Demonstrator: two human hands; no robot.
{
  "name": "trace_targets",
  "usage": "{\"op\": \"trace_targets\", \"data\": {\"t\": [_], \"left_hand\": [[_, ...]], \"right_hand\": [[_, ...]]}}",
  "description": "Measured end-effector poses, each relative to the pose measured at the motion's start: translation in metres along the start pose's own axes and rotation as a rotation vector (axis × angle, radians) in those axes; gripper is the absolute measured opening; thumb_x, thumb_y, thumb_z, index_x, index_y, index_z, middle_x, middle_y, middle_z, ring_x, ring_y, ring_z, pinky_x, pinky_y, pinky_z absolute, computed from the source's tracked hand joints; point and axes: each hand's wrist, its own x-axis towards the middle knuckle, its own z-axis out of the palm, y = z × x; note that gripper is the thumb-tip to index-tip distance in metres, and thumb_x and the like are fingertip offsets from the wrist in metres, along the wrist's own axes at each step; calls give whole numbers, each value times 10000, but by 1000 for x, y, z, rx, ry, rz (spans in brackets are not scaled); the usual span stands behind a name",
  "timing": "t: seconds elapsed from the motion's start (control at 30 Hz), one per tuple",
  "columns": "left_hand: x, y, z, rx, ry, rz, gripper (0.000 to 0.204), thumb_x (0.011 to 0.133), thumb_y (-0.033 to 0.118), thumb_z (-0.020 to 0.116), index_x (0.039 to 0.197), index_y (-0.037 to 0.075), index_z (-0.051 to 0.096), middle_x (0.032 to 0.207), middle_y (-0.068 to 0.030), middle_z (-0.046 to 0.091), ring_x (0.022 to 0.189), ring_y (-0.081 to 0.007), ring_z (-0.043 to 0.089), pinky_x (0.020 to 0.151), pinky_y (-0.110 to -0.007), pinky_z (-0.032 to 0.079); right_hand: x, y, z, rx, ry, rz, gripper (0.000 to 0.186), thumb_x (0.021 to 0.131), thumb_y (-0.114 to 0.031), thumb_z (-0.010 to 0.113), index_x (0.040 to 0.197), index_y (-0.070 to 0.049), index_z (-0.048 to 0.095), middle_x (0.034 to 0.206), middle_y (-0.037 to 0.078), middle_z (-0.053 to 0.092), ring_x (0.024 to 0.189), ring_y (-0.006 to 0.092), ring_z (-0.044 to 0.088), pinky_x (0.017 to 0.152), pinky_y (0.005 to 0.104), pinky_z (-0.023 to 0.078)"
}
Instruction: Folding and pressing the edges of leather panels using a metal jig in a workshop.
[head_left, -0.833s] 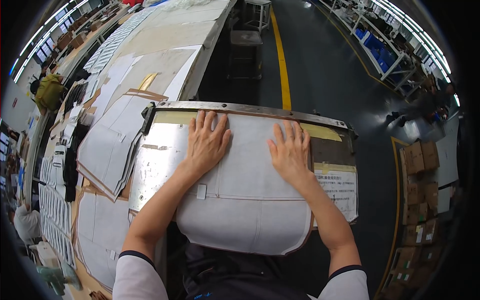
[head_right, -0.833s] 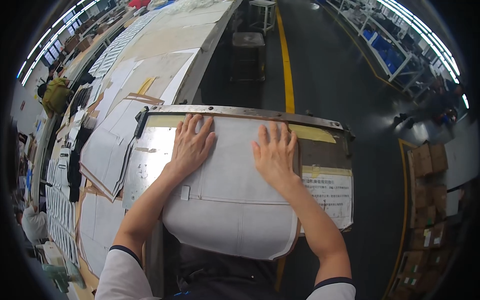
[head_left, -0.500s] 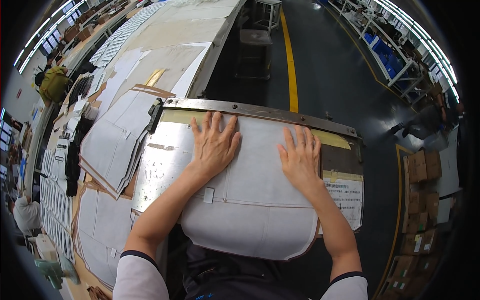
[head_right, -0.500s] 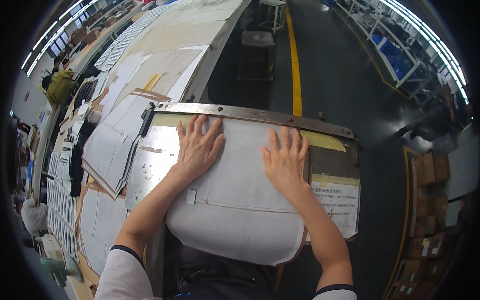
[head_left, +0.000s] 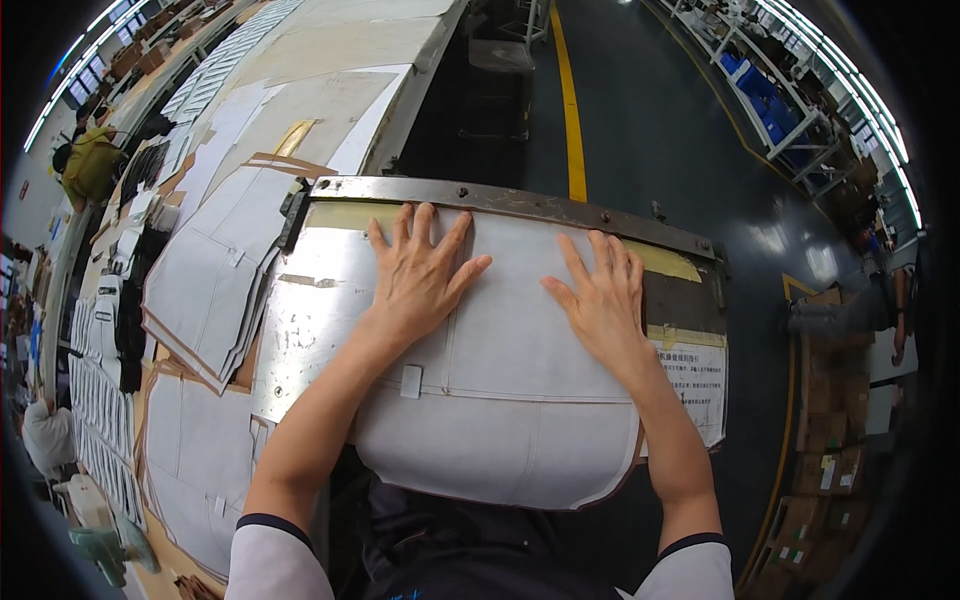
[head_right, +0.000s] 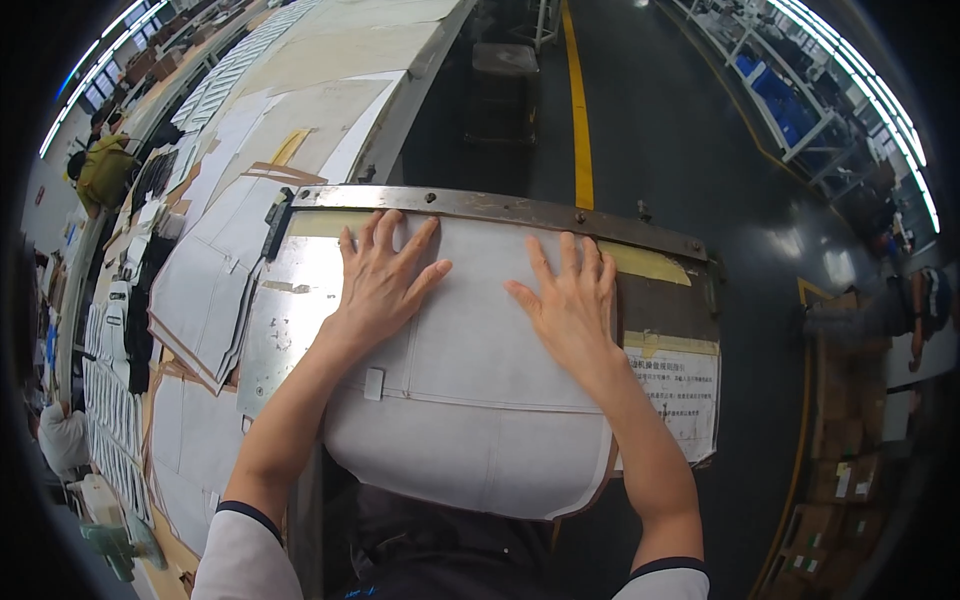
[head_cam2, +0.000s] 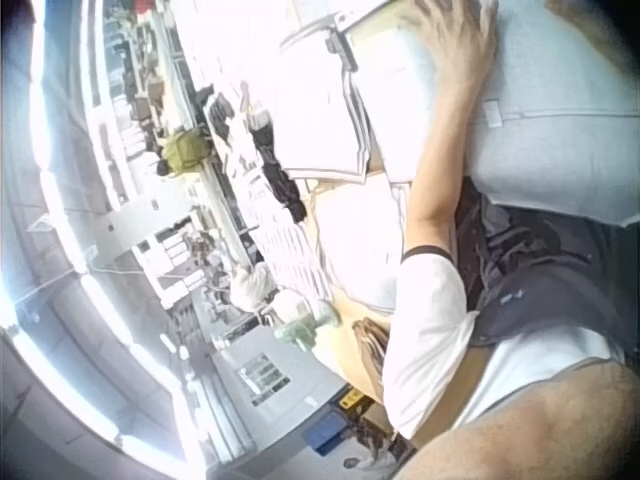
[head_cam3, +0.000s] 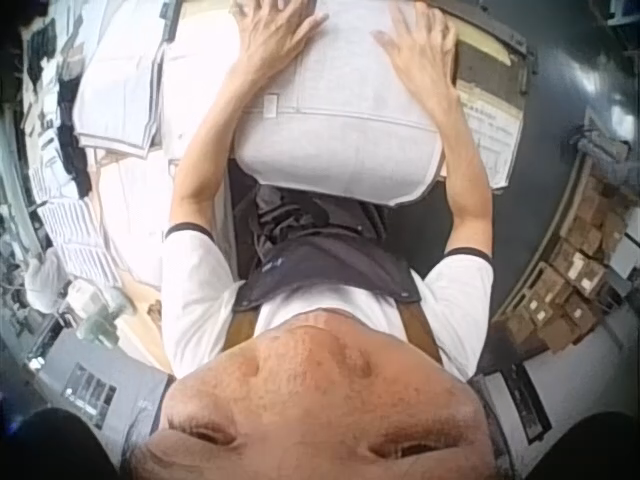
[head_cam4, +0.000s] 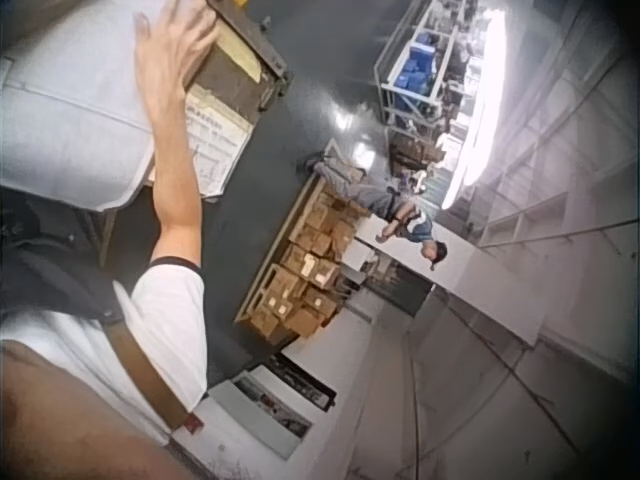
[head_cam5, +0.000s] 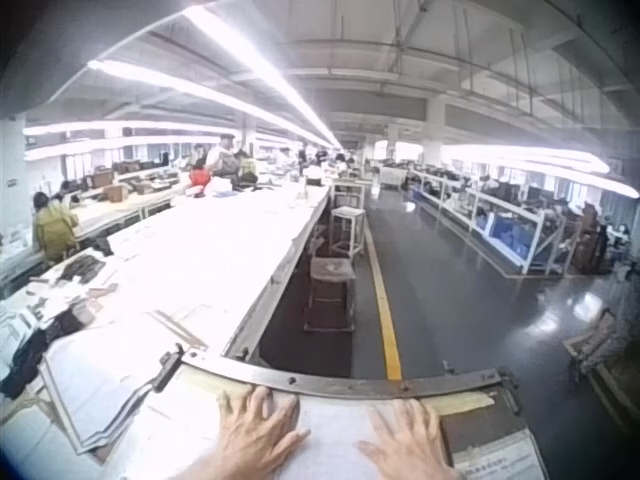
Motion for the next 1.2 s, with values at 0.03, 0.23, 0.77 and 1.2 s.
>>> {"op": "trace_targets", "data": {"t": [0.03, 0.23, 0.77, 1.2], "left_hand": [[2, 0, 0, 7, -23, -20, 571, 1040, 531, 532, 1459, 144, 574, 1431, -248, 454, 1408, -416, 373, 1138, -718, 224], [3, 1, 4, 18, -63, -64, 539, 1059, 514, 502, 1462, 165, 575, 1455, -227, 434, 1393, -413, 368, 1133, -708, 235], [-6, -9, 10, -81, 98, 44, 579, 1042, 471, 529, 1406, 23, 564, 1421, -277, 476, 1416, -495, 380, 1211, -600, 253], [-5, -8, 3, -84, 99, 64, 576, 1004, 449, 629, 1364, 0, 600, 1370, -342, 524, 1338, -497, 489, 1134, -559, 386]], "right_hand": [[-1, 0, 1, 1, -8, 2, 610, 1044, -511, 532, 1439, -47, 576, 1424, 296, 481, 1304, 495, 446, 1094, 619, 327], [2, 2, 0, -33, -33, 3, 655, 1039, -568, 504, 1454, -65, 566, 1381, 267, 492, 1279, 467, 452, 1100, 616, 332], [4, -2, -7, -17, -74, 30, 654, 1020, -518, 580, 1506, -82, 530, 1445, 256, 472, 1323, 453, 432, 1127, 576, 326], [2, -6, -6, -45, -83, 43, 597, 1017, -508, 592, 1389, -41, 597, 1373, 277, 505, 1310, 477, 476, 1075, 583, 404]]}}
